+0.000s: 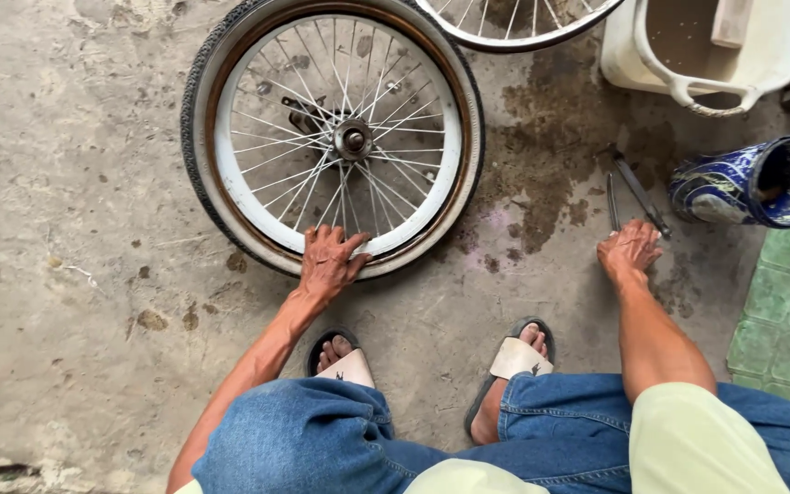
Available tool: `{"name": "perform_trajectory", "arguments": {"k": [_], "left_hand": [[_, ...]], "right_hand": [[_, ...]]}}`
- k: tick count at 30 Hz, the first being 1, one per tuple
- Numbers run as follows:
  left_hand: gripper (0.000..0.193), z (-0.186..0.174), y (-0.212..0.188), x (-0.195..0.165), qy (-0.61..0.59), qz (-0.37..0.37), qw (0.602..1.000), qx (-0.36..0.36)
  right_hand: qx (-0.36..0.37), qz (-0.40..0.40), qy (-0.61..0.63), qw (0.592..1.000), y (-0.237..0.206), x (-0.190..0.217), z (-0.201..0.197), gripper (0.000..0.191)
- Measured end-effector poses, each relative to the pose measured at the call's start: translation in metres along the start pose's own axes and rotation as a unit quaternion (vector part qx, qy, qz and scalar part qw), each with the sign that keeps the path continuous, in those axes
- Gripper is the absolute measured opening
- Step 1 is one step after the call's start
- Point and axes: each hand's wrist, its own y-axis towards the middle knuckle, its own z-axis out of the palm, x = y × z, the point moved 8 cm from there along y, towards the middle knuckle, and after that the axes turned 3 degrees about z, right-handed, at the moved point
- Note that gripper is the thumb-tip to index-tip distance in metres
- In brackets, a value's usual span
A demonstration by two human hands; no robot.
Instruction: The person removes a bicycle tire from its rim. They first attempt to pry the tire off with their hands, then use a tire lever to lift the tire bead over the rim edge, and finally pull the tire completely off the rim.
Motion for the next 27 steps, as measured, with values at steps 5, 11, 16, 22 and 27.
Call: {"name": "perform_trajectory", "arguments": {"k": [5, 11, 16, 22, 27], "left_hand": [[0.039, 0.001, 0.001, -0.005, -0.007, 0.005, 1.0, -0.021], [0.039, 0.002, 0.008, -0.006, -0.006, 0.012, 0.999, -0.032], [0.038, 0.004, 0.01, -0.008, -0.012, 0.006, 0.999, -0.038], [0.04, 0.006, 0.009, -0.008, -0.023, -0.008, 0.999, -0.046], [0.04, 0.005, 0.007, -0.009, -0.02, -0.002, 0.998, -0.061]], "right_hand": [[-0.027, -0.07, 0.146, 0.986, -0.012, 0.023, 0.0, 0.023], [-0.039, -0.218, 0.302, 0.927, -0.031, 0.138, -0.044, 0.018], [0.161, -0.355, 0.351, 0.852, -0.105, 0.232, -0.072, 0.033], [0.22, -0.461, 0.267, 0.817, -0.178, 0.254, -0.089, 0.036], [0.232, -0.419, 0.263, 0.838, -0.18, 0.253, -0.071, 0.037]]}}
